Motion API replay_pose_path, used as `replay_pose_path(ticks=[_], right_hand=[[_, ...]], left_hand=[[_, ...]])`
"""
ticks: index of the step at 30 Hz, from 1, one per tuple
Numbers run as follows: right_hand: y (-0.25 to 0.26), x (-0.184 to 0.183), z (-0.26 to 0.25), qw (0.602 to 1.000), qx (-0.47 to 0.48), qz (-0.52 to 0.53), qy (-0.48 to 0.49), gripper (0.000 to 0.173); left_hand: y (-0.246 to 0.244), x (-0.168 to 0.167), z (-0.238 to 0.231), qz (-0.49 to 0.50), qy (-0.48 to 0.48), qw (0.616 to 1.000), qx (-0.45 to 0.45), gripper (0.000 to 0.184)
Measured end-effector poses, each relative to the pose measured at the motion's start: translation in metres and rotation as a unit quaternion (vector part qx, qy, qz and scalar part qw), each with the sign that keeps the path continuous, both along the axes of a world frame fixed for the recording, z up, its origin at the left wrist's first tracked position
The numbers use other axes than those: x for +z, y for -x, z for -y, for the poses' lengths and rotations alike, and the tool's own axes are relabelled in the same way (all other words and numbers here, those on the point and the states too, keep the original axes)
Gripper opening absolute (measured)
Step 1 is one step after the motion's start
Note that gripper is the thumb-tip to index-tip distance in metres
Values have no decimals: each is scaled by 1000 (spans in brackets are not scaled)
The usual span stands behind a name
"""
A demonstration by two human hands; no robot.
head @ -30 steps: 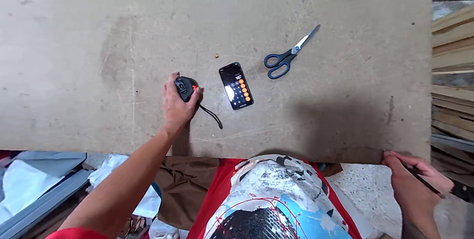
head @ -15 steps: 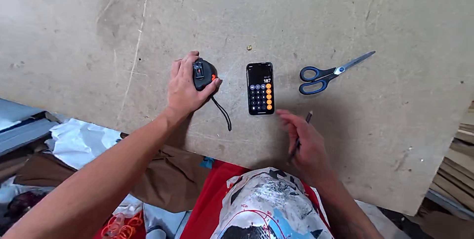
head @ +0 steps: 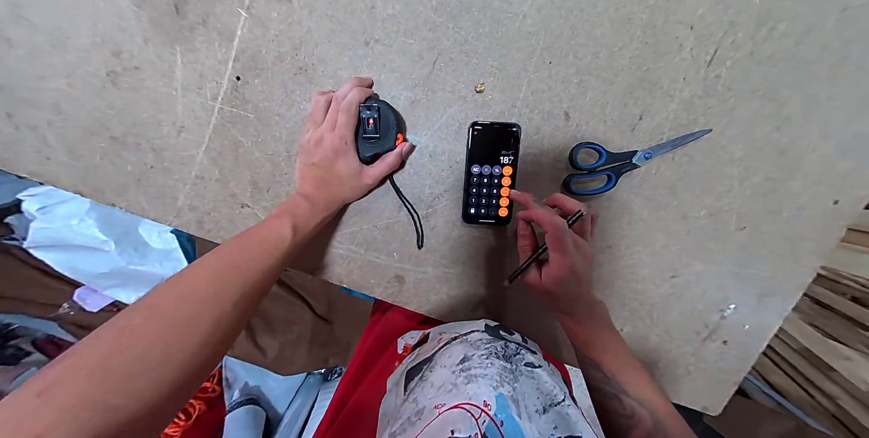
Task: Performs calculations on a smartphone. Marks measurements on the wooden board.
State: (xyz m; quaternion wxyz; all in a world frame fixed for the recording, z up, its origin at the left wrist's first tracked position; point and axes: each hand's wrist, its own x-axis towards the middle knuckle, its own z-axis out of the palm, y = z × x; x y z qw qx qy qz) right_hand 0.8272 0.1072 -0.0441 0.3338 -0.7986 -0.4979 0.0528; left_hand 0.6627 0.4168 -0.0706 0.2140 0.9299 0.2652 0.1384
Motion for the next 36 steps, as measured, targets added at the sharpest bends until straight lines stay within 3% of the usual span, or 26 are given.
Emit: replay_pose_path(ticks=[5, 11, 19, 28, 36], right_hand=[[0, 3, -4, 999, 6, 17, 36, 19], [0, 54, -9, 998, -38, 1, -54, 22], [23, 18, -13, 996, 62, -35, 44, 24], [19, 11, -26, 996, 32, -7, 83, 26], [18, 7, -23, 998, 19, 20, 61, 26]], left_hand=[[-1, 0, 1, -3, -6, 1000, 0, 81], [1, -3, 0, -7, -11, 1000, 1, 81], [2, -1, 0, 2, -8, 1000, -5, 80], [1, -2, 0, -1, -11, 1000, -4, 80], [0, -3, -1, 1, -13, 1000, -7, 79]])
